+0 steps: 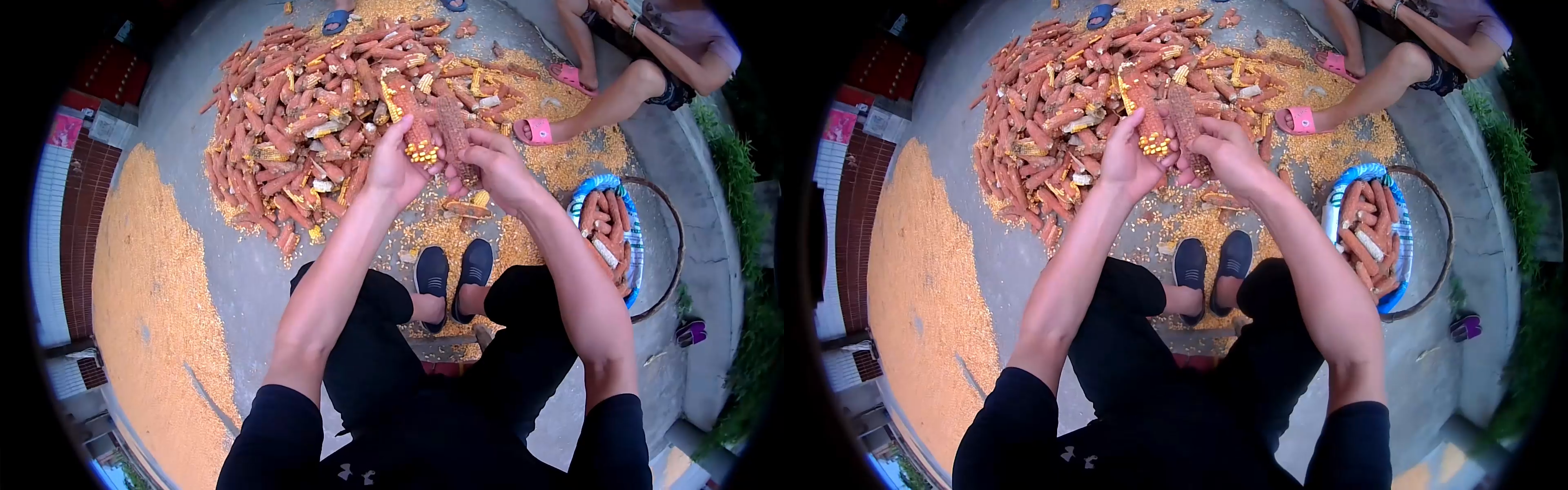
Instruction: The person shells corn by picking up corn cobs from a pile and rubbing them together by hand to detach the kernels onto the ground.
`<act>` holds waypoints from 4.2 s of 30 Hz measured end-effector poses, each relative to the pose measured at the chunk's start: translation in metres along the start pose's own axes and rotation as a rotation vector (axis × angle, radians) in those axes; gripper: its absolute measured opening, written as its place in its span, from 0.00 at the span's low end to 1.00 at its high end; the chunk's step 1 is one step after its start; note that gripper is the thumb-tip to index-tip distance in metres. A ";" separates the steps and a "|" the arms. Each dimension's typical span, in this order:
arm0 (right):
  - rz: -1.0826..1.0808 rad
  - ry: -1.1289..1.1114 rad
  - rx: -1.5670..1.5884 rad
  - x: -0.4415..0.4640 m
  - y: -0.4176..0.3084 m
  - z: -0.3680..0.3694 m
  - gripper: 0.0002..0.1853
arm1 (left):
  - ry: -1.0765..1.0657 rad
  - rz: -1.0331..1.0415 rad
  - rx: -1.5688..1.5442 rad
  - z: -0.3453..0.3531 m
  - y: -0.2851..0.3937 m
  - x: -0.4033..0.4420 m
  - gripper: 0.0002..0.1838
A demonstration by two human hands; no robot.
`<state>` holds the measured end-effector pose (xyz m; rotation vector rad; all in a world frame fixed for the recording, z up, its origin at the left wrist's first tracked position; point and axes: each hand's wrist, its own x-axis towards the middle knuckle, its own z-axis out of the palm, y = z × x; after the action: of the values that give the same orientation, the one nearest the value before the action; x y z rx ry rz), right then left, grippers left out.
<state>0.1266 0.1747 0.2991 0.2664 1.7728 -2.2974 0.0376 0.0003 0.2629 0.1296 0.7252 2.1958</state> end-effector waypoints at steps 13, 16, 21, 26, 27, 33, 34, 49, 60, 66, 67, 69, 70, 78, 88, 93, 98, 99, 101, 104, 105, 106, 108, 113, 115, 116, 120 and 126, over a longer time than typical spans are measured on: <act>-0.191 0.275 0.277 0.004 -0.010 -0.013 0.18 | -0.093 -0.277 0.321 0.035 -0.005 -0.026 0.11; -0.240 0.171 0.396 0.000 -0.012 -0.022 0.18 | -0.220 -0.408 0.185 0.035 -0.009 -0.031 0.09; -0.279 0.092 0.329 -0.017 -0.027 -0.016 0.16 | -0.235 -0.435 0.304 0.038 -0.006 -0.035 0.09; -0.295 0.416 0.256 -0.002 -0.021 -0.006 0.07 | -0.023 -0.246 0.782 0.049 -0.019 -0.026 0.11; -0.296 0.466 0.235 0.000 -0.021 -0.005 0.08 | 0.009 -0.181 0.880 0.048 -0.024 -0.023 0.11; -0.287 0.720 0.239 0.009 -0.015 -0.008 0.11 | 0.252 0.414 1.752 0.045 -0.041 -0.013 0.15; -0.245 0.747 0.239 0.008 -0.014 -0.009 0.12 | 0.236 0.494 1.790 0.041 -0.042 -0.013 0.16; -0.414 0.612 0.229 0.006 -0.011 -0.013 0.11 | 0.215 -0.098 0.646 0.015 -0.012 -0.004 0.17; -0.509 0.420 0.214 0.004 -0.012 -0.010 0.09 | -0.148 -0.341 0.300 0.002 0.006 -0.013 0.19; -0.406 0.579 0.242 0.010 -0.009 -0.025 0.09 | 0.150 -0.026 0.680 0.015 -0.004 -0.012 0.25; -0.371 0.637 0.283 0.009 -0.012 -0.025 0.08 | 0.130 0.088 0.818 0.019 -0.006 -0.015 0.24; -0.321 0.695 0.358 0.007 -0.016 -0.025 0.08 | 0.034 0.371 1.107 0.012 -0.014 -0.009 0.22; -0.304 0.695 0.391 0.006 -0.017 -0.025 0.08 | 0.038 0.441 1.156 0.010 -0.019 -0.009 0.20; -0.328 0.606 0.492 0.004 -0.014 -0.032 0.07 | 0.068 0.334 0.798 0.009 -0.019 -0.009 0.19; -0.365 0.528 0.551 0.007 -0.008 -0.043 0.06 | -0.018 0.278 0.654 0.013 -0.019 -0.007 0.18; -0.343 0.554 0.470 0.005 -0.009 -0.037 0.07 | 0.032 0.214 0.613 0.004 -0.017 -0.008 0.17; -0.382 0.422 0.438 0.008 -0.004 -0.043 0.14 | 0.268 0.083 0.651 0.012 -0.013 -0.007 0.18; -0.389 0.401 0.416 0.006 -0.006 -0.043 0.14 | 0.213 0.127 0.703 0.011 -0.013 -0.005 0.18; -0.398 0.353 0.376 0.006 -0.006 -0.041 0.15 | 0.112 0.220 0.807 0.003 -0.009 -0.001 0.19; -0.367 0.321 0.293 0.003 -0.009 -0.035 0.17 | -0.022 0.230 1.066 0.013 -0.003 -0.010 0.20; -0.366 0.297 0.288 0.002 -0.008 -0.032 0.17 | 0.007 0.182 1.084 0.026 -0.002 -0.018 0.20; -0.366 0.272 0.282 0.001 -0.007 -0.028 0.17 | -0.019 0.210 1.184 0.028 -0.004 -0.020 0.20; -0.371 0.229 0.261 0.003 -0.005 -0.022 0.17 | -0.078 0.272 1.380 0.031 -0.008 -0.021 0.22; -0.351 0.201 0.285 -0.003 -0.013 -0.005 0.15 | -0.074 0.239 1.411 0.039 -0.006 -0.028 0.21; -0.353 0.221 0.258 -0.004 -0.016 -0.005 0.13 | -0.139 0.291 1.139 0.032 -0.021 -0.022 0.22; -0.351 0.216 0.247 -0.002 -0.013 -0.007 0.13 | -0.166 0.308 1.005 0.026 -0.028 -0.020 0.23; -0.342 0.225 0.176 0.001 -0.006 -0.011 0.14 | -0.238 -0.053 0.558 0.022 -0.028 -0.024 0.29; -0.363 0.078 0.284 -0.005 -0.011 -0.009 0.16 | -0.279 -0.348 0.175 0.021 -0.021 -0.025 0.34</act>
<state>0.1285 0.1863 0.3083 0.0850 1.6359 -2.8363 0.0748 0.0030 0.2729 0.3634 0.7194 1.7393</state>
